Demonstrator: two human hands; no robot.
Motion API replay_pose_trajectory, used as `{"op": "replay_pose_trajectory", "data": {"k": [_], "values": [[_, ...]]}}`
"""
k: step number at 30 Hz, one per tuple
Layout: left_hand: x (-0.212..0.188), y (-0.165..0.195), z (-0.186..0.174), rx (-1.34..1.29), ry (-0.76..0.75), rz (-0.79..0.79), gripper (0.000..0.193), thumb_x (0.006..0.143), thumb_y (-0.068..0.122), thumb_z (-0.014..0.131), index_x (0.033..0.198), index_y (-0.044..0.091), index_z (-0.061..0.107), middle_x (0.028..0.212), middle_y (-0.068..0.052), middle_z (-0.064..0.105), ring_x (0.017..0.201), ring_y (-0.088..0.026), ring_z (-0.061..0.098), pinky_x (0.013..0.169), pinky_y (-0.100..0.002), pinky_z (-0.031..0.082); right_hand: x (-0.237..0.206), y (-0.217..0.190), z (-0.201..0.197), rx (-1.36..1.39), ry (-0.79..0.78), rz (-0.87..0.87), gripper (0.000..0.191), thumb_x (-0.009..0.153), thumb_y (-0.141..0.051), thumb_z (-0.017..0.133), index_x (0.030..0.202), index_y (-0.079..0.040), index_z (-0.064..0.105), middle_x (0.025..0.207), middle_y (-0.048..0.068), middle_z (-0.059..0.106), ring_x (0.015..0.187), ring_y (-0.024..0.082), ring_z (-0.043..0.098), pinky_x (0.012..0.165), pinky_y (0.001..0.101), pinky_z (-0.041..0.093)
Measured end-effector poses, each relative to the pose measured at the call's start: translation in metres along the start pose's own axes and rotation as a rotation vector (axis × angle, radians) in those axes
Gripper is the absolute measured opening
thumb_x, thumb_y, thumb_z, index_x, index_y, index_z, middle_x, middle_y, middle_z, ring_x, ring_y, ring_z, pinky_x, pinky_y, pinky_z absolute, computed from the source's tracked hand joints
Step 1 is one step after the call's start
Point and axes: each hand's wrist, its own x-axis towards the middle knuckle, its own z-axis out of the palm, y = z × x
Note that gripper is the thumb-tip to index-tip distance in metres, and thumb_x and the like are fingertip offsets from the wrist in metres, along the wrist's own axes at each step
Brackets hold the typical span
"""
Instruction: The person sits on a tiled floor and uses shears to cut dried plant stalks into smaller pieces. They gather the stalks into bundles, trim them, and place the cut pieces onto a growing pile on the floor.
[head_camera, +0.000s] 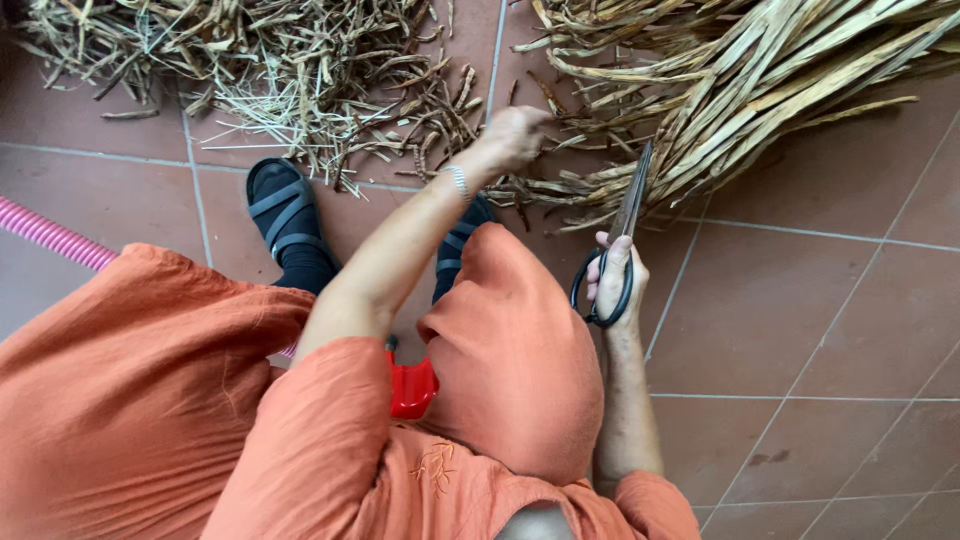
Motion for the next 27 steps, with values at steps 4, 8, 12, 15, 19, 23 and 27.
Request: {"op": "replay_pose_trajectory", "data": {"k": [4, 8, 12, 15, 19, 23, 27], "values": [[0.046, 0.036, 0.035, 0.087, 0.012, 0.092, 0.071, 0.081, 0.006, 0.062, 0.150, 0.006, 0.046, 0.151, -0.023, 0.046, 0.136, -0.041, 0.045, 0.112, -0.046, 0.040, 0.006, -0.001, -0.005, 0.028, 0.031, -0.029, 0.069, 0.109, -0.054, 0.037, 0.126, 0.009, 0.061, 0.065, 0.000, 0.053, 0.046, 0.006, 0.045, 0.042, 0.0222, 0.037], [0.091, 0.072, 0.041, 0.007, -0.139, -0.186, 0.064, 0.092, 0.023, 0.064, 0.152, 0.018, 0.041, 0.158, -0.010, 0.039, 0.147, -0.034, 0.030, 0.110, -0.062, 0.026, 0.024, -0.006, -0.034, 0.044, 0.064, -0.038, 0.068, 0.110, -0.053, 0.037, 0.126, 0.008, 0.060, 0.066, -0.001, 0.054, 0.047, 0.005, 0.044, 0.043, 0.0218, 0.037], [0.119, 0.070, 0.052, -0.038, -0.176, -0.163, 0.037, 0.093, 0.031, 0.068, 0.126, 0.016, 0.062, 0.130, -0.009, 0.063, 0.125, -0.029, 0.055, 0.101, -0.055, 0.039, 0.053, 0.005, -0.048, 0.076, 0.089, -0.043, 0.067, 0.110, -0.053, 0.038, 0.126, 0.008, 0.060, 0.066, -0.001, 0.054, 0.047, 0.005, 0.045, 0.043, 0.0219, 0.039], [0.112, 0.068, 0.046, -0.368, -0.170, -0.051, 0.024, 0.097, 0.029, 0.069, 0.110, 0.009, 0.067, 0.102, -0.005, 0.072, 0.099, -0.021, 0.066, 0.087, -0.039, 0.053, 0.040, -0.003, -0.063, 0.060, 0.109, -0.060, 0.068, 0.109, -0.054, 0.037, 0.128, 0.007, 0.060, 0.066, -0.001, 0.054, 0.047, 0.005, 0.046, 0.043, 0.0217, 0.039], [0.062, 0.046, 0.044, -0.751, -0.312, -0.119, 0.024, 0.102, 0.029, 0.070, 0.108, 0.006, 0.067, 0.090, 0.000, 0.066, 0.080, -0.010, 0.057, 0.070, -0.027, 0.050, -0.005, 0.001, -0.057, -0.039, 0.143, -0.103, 0.069, 0.109, -0.056, 0.038, 0.128, 0.006, 0.061, 0.067, -0.001, 0.054, 0.048, 0.005, 0.047, 0.044, 0.0218, 0.039], [0.040, 0.048, 0.039, -0.974, -0.392, -0.196, 0.022, 0.106, 0.026, 0.065, 0.110, 0.004, 0.065, 0.089, -0.003, 0.068, 0.076, -0.012, 0.062, 0.070, -0.030, 0.053, -0.019, 0.008, -0.072, -0.104, 0.147, -0.125, 0.068, 0.108, -0.056, 0.040, 0.128, 0.005, 0.061, 0.065, 0.000, 0.055, 0.048, 0.005, 0.048, 0.044, 0.0220, 0.040], [0.022, 0.060, 0.014, -1.172, -0.425, -0.249, 0.028, 0.105, 0.027, 0.061, 0.117, 0.004, 0.068, 0.094, -0.005, 0.072, 0.079, -0.017, 0.073, 0.075, -0.034, 0.063, -0.025, 0.000, -0.079, -0.142, 0.131, -0.087, 0.066, 0.108, -0.054, 0.042, 0.127, 0.006, 0.061, 0.065, 0.000, 0.055, 0.048, 0.005, 0.049, 0.043, 0.0221, 0.040]]}}
